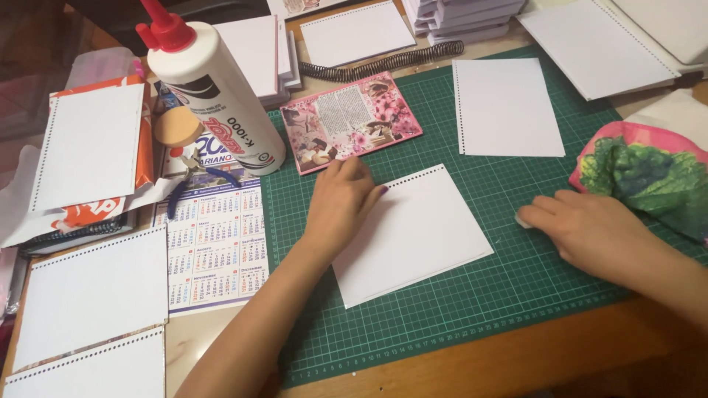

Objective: Assembling notebook covers by applying glue and attaching paper sheets on a cutting mat.

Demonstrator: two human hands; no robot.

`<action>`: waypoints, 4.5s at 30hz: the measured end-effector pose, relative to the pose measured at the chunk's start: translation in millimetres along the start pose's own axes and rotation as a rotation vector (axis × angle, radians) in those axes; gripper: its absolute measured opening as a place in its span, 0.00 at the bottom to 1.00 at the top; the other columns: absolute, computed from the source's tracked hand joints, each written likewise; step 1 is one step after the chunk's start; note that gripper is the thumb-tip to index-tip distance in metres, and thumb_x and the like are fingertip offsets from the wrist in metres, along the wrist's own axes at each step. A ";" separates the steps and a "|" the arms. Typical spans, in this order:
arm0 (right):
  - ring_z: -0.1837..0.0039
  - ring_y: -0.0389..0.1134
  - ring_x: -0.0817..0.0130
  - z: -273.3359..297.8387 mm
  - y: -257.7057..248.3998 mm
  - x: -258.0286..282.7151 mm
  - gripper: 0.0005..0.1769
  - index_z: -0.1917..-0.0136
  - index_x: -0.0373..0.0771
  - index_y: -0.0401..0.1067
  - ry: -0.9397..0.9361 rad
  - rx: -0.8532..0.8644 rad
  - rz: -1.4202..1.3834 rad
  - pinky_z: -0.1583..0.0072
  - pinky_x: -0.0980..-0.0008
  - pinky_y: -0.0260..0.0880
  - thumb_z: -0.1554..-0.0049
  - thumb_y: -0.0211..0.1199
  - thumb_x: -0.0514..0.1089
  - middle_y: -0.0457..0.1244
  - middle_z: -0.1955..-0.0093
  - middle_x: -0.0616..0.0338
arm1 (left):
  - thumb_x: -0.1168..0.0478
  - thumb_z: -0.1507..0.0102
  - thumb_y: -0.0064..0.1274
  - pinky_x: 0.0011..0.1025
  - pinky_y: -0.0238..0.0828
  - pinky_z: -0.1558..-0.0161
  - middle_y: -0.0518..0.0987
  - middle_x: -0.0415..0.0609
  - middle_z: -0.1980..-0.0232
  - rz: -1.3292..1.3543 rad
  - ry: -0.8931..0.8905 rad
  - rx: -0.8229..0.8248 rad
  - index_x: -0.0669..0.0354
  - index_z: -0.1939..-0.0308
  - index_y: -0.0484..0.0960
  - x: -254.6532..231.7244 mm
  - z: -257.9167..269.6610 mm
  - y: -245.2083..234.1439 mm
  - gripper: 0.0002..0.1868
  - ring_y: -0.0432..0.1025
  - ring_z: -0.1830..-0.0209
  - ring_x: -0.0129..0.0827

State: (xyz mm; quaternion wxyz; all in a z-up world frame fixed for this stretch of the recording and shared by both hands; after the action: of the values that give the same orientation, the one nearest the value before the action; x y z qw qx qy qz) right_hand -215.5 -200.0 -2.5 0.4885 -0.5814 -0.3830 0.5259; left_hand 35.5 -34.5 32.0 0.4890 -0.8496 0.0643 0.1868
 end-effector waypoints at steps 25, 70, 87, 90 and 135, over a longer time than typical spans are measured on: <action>0.44 0.64 0.59 -86.2 -63.6 -15.9 0.50 0.14 0.61 0.41 0.592 -0.275 -1.787 0.45 0.61 0.66 0.41 0.52 0.27 0.62 0.39 0.39 | 0.58 0.32 0.50 0.40 0.66 0.71 0.81 0.44 0.73 0.137 -0.148 0.002 0.56 0.68 0.81 -3.5 49.1 -31.5 0.12 0.74 0.75 0.41; 0.55 0.58 0.66 -133.5 -88.0 188.5 0.10 0.66 0.52 0.69 -1.193 0.174 -0.382 0.43 0.54 0.51 0.43 0.64 0.43 0.64 0.65 0.74 | 0.27 0.46 0.44 0.56 0.62 0.34 0.74 0.76 0.39 -0.237 -0.207 -0.122 0.57 0.26 0.73 -168.5 53.1 69.5 0.53 0.69 0.43 0.67; 0.56 0.55 0.63 -129.2 -114.3 222.4 0.12 0.61 0.51 0.66 -1.156 -0.132 -0.396 0.45 0.57 0.53 0.35 0.51 0.40 0.59 0.63 0.72 | 0.25 0.50 0.51 0.45 0.71 0.49 0.82 0.61 0.47 -0.259 -0.223 -0.321 0.60 0.31 0.79 -171.9 59.3 64.2 0.54 0.75 0.49 0.51; 0.56 0.55 0.63 -132.0 -119.1 231.2 0.13 0.62 0.52 0.66 -1.158 -0.143 -0.392 0.45 0.57 0.53 0.35 0.54 0.40 0.60 0.64 0.73 | 0.25 0.49 0.49 0.41 0.70 0.51 0.82 0.60 0.48 -0.252 -0.227 -0.334 0.61 0.30 0.78 -173.5 60.3 58.9 0.54 0.74 0.51 0.50; 0.47 0.68 0.75 -221.9 -111.5 104.8 0.25 0.38 0.48 0.67 -0.455 0.061 -1.831 0.49 0.78 0.70 0.47 0.71 0.41 0.68 0.47 0.64 | 0.52 0.37 0.50 0.54 0.65 0.48 0.73 0.67 0.46 0.275 -0.319 -0.178 0.70 0.42 0.70 -141.1 44.5 62.1 0.27 0.67 0.48 0.65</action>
State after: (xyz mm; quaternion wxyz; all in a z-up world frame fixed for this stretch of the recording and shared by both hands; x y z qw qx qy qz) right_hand 26.9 -110.6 74.0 0.6401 0.0754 -0.7630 0.0484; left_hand -124.0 -38.7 15.3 0.3859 -0.8323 0.0847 0.3887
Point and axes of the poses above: each hand's wrist, its own z-axis away from the middle knuckle, its own y-axis out of the palm, x = y × z, the point moved 10 cm from there along -z, towards the middle knuckle
